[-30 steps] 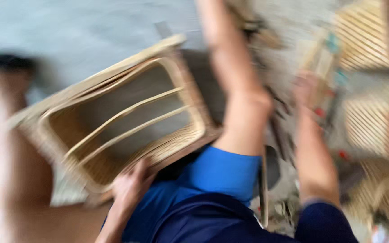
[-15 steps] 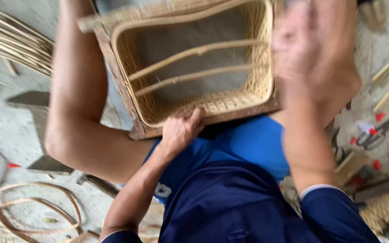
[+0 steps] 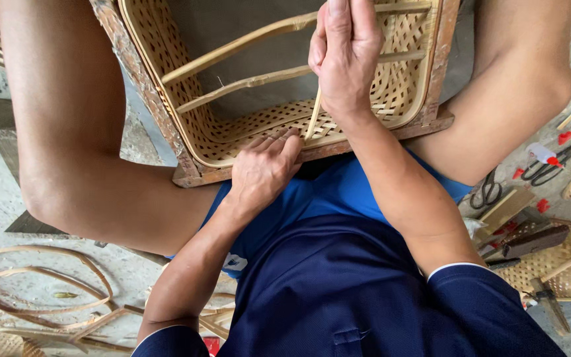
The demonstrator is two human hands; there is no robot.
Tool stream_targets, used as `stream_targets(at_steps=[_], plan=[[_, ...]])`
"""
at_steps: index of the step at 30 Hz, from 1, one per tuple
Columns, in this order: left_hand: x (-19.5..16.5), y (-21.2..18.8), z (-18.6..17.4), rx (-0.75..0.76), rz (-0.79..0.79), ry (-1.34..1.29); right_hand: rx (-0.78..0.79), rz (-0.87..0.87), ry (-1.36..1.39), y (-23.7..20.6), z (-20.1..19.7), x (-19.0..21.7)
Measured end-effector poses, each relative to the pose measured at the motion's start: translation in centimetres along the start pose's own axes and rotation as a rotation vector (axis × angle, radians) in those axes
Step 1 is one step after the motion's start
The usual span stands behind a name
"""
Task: The person assembles a rectangular woven basket by inserting thin bamboo strips into a wooden frame, applying glue to secure the strips, and tapping them into place. The person repeatedly adjusts the basket and adds more strips to form internal dividers.
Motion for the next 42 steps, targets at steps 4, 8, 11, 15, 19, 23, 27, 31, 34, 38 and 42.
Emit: stream_targets(at_steps=[4, 8, 11, 15, 19, 23, 27, 31, 34, 38, 42], plan=[[0.1, -0.3, 0.2, -0.024, 0.003, 0.01, 0.021, 0.025, -0.163, 0.4, -0.4, -0.6], [0.4, -0.2, 0.5, -0.002, -0.022, -0.013, 0.075, 0.017, -0.299, 1.0, -0.3, -0.6], [0.5, 0.0, 0.5, 0.001, -0.032, 0.001, 0.044, 0.064, -0.377, 1.2, -0.7, -1.0], [0.6, 0.3, 0.5, 0.018, -0.046, 0.016, 0.07, -0.045, -0.493, 1.3, -0.3, -0.5], [0.7, 0.4, 0.6, 0.023, -0.041, 0.023, 0.084, -0.085, -0.508, 1.5, 0.0, -0.5], [0.8, 0.2, 0.8, 0.047, -0.06, 0.011, 0.046, 0.014, -0.37, 1.6, -0.4, -0.7], [0.3, 0.3, 0.1, -0.04, -0.014, 0.037, 0.071, 0.178, -0.189, 1.6, -0.8, -0.9], [0.5, 0.3, 0.2, -0.012, -0.041, 0.014, 0.092, 0.176, 0.088, 1.6, -0.8, -0.5], [0.6, 0.2, 0.6, 0.026, -0.057, 0.001, 0.002, 0.115, 0.228, 1.3, -1.3, -0.6], [0.3, 0.1, 0.4, -0.016, -0.02, 0.004, -0.098, 0.138, 0.248, 0.1, -1.6, -1.7], [0.3, 0.0, 0.4, -0.005, -0.011, -0.004, -0.088, 0.06, 0.205, -0.3, -1.6, -1.7]])
Point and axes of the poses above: each hand's wrist, its own y-axis towards the middle knuckle, its own z-axis out of the palm, x = y × z, the point moved 7 cm from there along y, towards the middle knuckle, and after that the axes turned 7 degrees about z, right-handed, at the moved point
